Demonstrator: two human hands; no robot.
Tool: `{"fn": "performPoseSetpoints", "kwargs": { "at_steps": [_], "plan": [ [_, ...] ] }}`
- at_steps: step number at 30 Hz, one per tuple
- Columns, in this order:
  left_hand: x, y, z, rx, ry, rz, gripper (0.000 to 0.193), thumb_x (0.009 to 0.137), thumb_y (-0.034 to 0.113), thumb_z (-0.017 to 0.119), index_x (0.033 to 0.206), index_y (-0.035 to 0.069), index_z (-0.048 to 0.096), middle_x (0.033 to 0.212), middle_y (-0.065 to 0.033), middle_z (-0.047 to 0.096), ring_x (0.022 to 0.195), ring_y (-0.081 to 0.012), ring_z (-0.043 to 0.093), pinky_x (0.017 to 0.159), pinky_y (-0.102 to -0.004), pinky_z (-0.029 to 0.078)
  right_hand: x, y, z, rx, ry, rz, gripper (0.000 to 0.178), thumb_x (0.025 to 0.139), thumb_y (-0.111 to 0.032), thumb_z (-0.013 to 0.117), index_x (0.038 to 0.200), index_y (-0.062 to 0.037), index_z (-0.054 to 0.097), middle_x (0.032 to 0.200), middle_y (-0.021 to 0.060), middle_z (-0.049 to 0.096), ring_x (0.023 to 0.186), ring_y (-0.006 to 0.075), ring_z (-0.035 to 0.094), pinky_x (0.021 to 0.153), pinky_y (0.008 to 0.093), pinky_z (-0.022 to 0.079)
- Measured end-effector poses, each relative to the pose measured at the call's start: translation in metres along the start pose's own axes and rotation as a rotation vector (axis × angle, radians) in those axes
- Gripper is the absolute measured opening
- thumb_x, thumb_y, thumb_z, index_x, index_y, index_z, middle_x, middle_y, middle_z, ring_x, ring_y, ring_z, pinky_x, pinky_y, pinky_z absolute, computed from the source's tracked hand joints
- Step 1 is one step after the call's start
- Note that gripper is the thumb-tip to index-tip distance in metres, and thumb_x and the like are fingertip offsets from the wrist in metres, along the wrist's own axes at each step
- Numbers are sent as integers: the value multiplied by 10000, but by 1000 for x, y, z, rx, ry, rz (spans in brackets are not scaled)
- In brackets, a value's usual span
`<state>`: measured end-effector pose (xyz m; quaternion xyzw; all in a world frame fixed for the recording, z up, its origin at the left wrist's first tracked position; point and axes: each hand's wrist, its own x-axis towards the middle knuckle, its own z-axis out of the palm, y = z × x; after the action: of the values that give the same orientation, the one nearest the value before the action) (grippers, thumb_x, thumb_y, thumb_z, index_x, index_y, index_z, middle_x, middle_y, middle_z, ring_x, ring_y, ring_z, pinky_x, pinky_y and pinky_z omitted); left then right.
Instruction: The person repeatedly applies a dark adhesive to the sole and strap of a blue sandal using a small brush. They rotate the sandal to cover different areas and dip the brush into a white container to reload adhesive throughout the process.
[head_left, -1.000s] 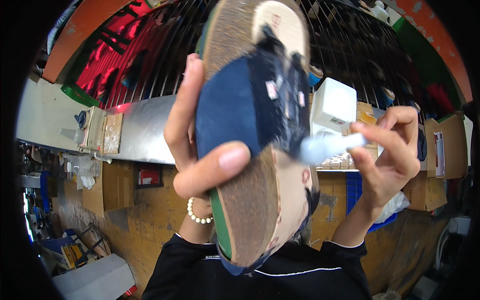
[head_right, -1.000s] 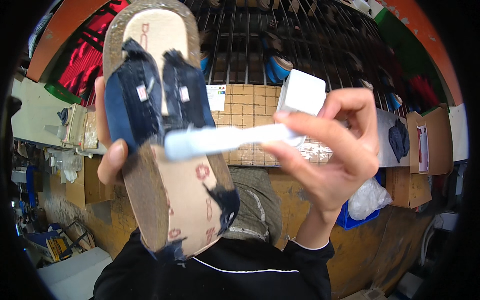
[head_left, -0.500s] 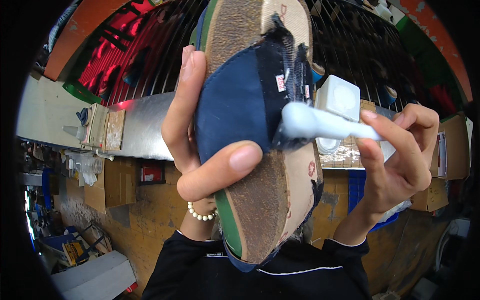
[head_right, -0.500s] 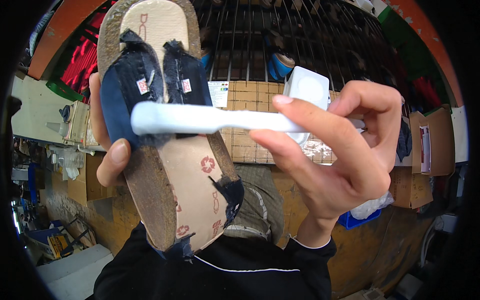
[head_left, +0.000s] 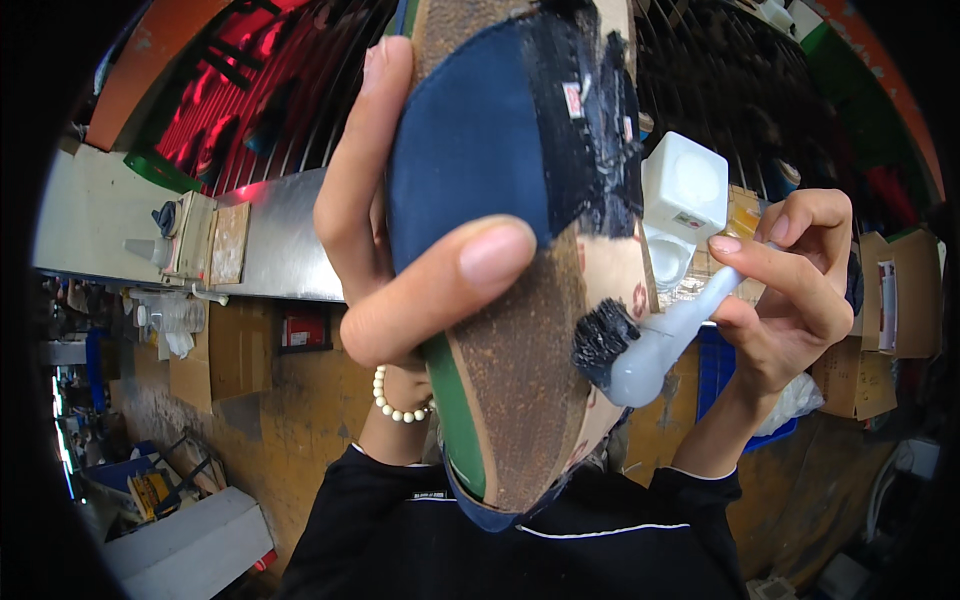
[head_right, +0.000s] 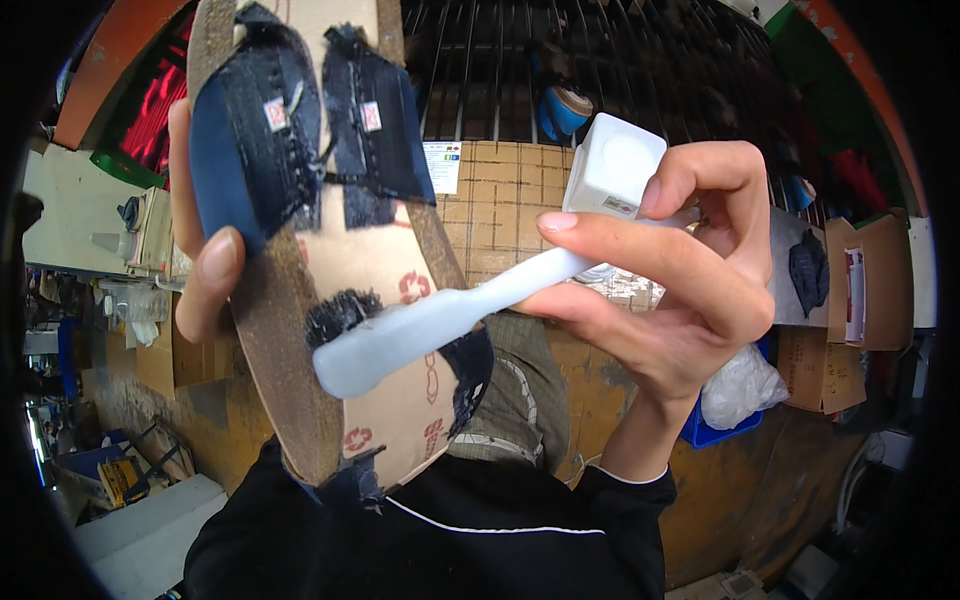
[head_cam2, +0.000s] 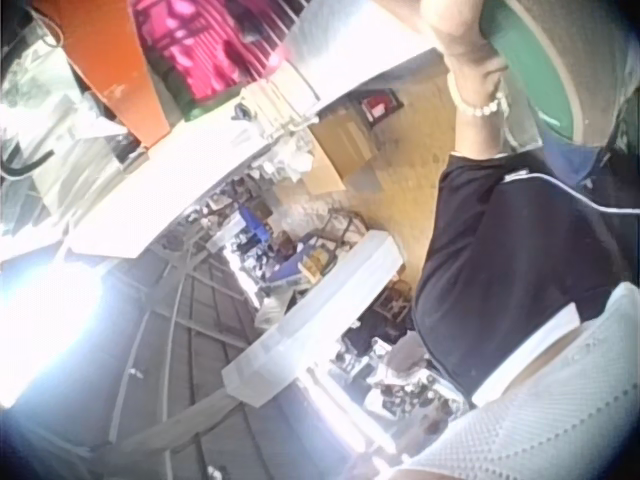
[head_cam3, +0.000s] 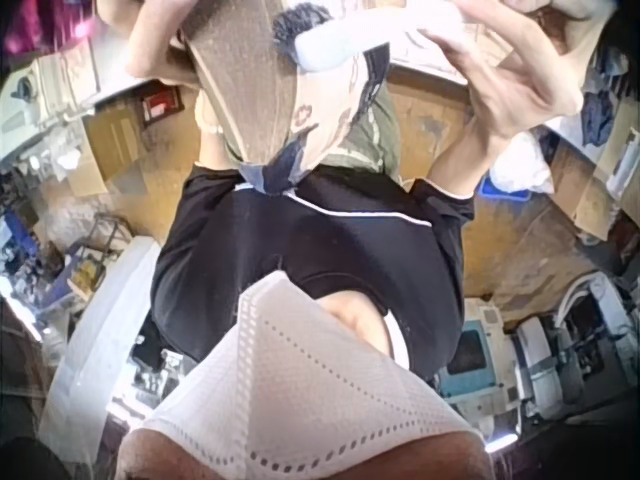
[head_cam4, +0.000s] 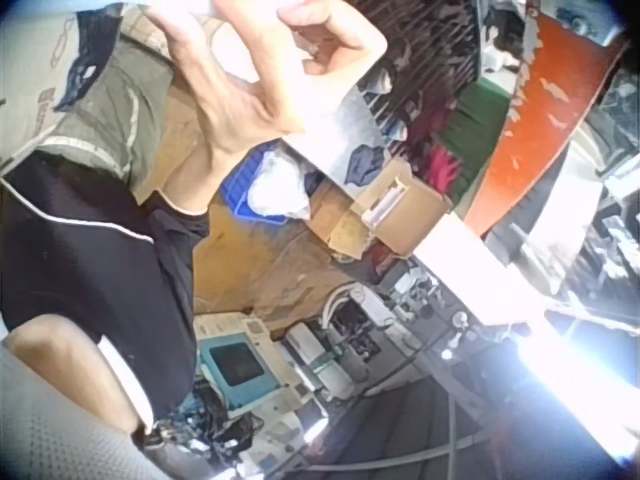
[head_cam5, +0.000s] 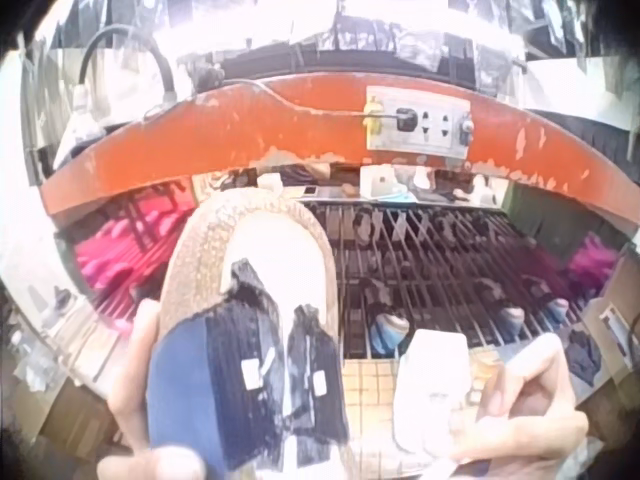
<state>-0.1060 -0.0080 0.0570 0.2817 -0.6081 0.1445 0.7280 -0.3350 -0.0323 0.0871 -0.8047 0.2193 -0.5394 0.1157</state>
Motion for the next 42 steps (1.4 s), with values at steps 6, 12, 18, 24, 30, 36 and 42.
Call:
{"fn": "performPoseSetpoints", "kwargs": {
  "at_steps": [6, 12, 18, 24, 30, 36, 42],
  "plan": [
    [0, -11, -5, 78, 16, 94, 353, 974, 180, 458, 1281, 20, 390, 1426, -360, 325, 1279, -413, 468, 1051, -460, 462, -9, 3, 9, 63, -11, -6, 486, 615, -442, 844, 899, -56, 765, 965, 48, 410, 812, 162, 439, 686, 276, 358],
    [9, -17, -7, 138, -31, 198, 256, 983, 147, 491, 1174, 4, 400, 1372, -403, 351, 1226, -420, 516, 989, -431, 522, -13, 0, 13, 97, 35, -32, 482, 594, -430, 842, 902, -68, 764, 959, 43, 405, 806, 163, 446, 689, 274, 358],
    [8, -22, -17, 191, -66, 176, 319, 948, 160, 559, 1179, 4, 405, 1358, -389, 380, 1217, -406, 528, 986, -423, 525, -12, -4, 19, 111, 40, -70, 485, 562, -422, 854, 893, -80, 762, 954, 39, 401, 790, 159, 443, 671, 260, 357],
    [3, -25, -14, 283, -4, 127, 416, 899, 190, 652, 1183, 5, 412, 1340, -369, 417, 1203, -387, 546, 984, -414, 528, -11, -6, 20, 128, -1, -53, 477, 569, -456, 864, 852, -86, 764, 945, 43, 407, 758, 148, 435, 639, 255, 347],
    [-4, -18, -23, 355, -17, 41, 500, 872, 271, 683, 1218, 21, 423, 1320, -295, 451, 1213, -350, 528, 1012, -410, 493, -51, 21, -9, -136, 102, 471, 340, 616, -320, 873, 841, -83, 779, 889, 29, 465, 718, 132, 476, 638, 277, 380],
    [-7, -22, -24, 286, 32, -144, 525, 857, 271, 695, 1246, 34, 433, 1311, -226, 461, 1250, -319, 481, 1044, -404, 451, -111, 61, -27, -889, -198, 565, 230, 688, -268, 833, 801, -80, 761, 869, 36, 523, 733, 191, 517, 676, 354, 346],
    [-8, -3, -36, 240, 42, -370, 553, 842, 271, 707, 1273, 47, 443, 1303, -157, 471, 1287, -288, 433, 1076, -398, 409, -136, 63, -13, -874, -130, 562, 191, 717, -250, 818, 802, -91, 755, 852, 63, 533, 802, 215, 544, 734, 356, 396]
  ]
}}
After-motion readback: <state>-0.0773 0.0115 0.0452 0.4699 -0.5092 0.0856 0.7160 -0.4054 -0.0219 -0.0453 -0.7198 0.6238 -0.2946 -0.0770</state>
